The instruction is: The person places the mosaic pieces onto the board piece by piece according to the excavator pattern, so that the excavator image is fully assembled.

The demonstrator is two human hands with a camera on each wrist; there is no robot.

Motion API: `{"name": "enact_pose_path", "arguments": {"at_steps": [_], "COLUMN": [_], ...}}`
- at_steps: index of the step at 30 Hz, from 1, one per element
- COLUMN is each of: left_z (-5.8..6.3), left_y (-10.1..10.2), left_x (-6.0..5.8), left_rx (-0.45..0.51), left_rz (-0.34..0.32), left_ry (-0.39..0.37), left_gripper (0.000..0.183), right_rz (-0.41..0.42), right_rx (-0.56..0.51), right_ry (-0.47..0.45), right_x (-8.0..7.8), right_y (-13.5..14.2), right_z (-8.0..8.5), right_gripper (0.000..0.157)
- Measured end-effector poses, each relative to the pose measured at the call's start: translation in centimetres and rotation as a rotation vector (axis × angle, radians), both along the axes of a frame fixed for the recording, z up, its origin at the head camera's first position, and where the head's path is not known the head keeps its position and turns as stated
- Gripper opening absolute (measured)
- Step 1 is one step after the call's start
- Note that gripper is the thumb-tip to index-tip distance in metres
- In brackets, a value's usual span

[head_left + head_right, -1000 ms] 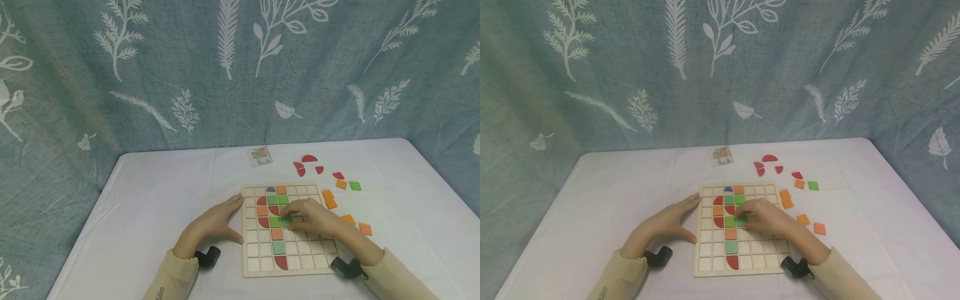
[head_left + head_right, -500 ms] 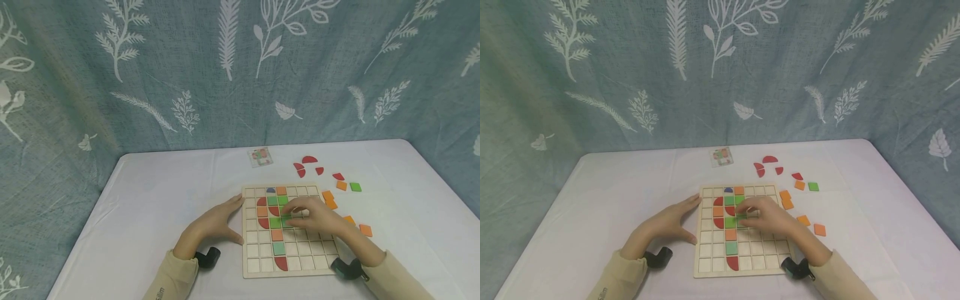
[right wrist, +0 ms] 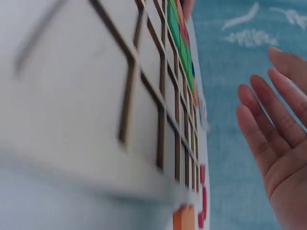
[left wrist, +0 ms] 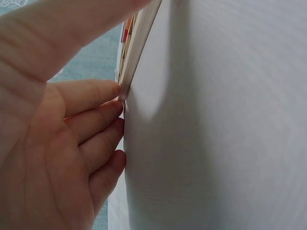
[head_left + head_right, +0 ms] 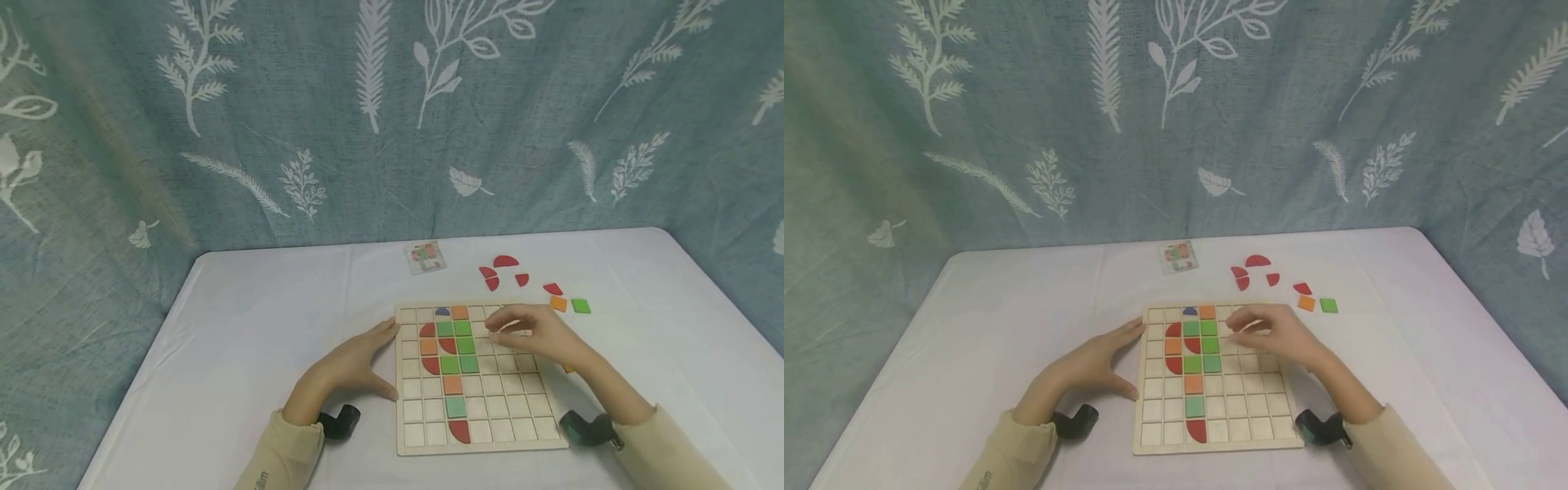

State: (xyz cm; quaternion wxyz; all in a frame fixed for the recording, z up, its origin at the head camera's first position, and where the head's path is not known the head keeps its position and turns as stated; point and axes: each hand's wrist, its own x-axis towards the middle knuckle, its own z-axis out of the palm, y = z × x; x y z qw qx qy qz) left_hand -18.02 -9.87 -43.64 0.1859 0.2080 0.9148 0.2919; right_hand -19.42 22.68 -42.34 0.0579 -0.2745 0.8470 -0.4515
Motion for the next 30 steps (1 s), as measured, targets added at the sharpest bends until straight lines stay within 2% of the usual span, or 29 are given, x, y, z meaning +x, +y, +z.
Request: {"name": "enact_pose_path", "arguments": {"at_steps": [4, 11, 18, 22, 24, 27, 30], "left_z": [0.0, -0.2, -0.2, -0.2, -0.3, -0.2, -0.3], "left_y": [0.0, 0.0, -0.3, -0.4, -0.4, -0.4, -0.4], "left_x": [0.0, -0.1, -0.1, -0.2, -0.2, -0.1, -0.1], "left_rx": [-0.006, -0.009, -0.009, 0.004, 0.011, 0.020, 0.013], "left_rz": [0.002, -0.003, -0.004, -0.009, -0.015, -0.022, -0.025], "left_ry": [0.003, 0.002, -0.002, -0.004, -0.004, -0.008, -0.011], "left_gripper": [0.109, 0.108, 0.108, 0.109, 0.109, 0.109, 0.110], "right_rz": [-0.078, -0.158, -0.270, -0.302, -0.319, -0.330, -0.302], "right_rx": [-0.010, -0.042, 0.042, 0.084, 0.112, 0.161, 0.236], "right_ry": [-0.030, -0.054, -0.070, -0.061, -0.052, -0.059, -0.040], "right_x": [-1.3, -4.2, -7.4, -9.5, -10.6, -11.7, -12.4], "right_y": [1.4, 3.2, 3.5, 3.3, 3.3, 2.9, 2.5], "right_z": [0.3, 0.7, 1.3, 0.7, -0.1, -0.6, -1.0], "right_gripper": [0.022, 0.026, 0.032, 0.033, 0.033, 0.032, 0.033]}}
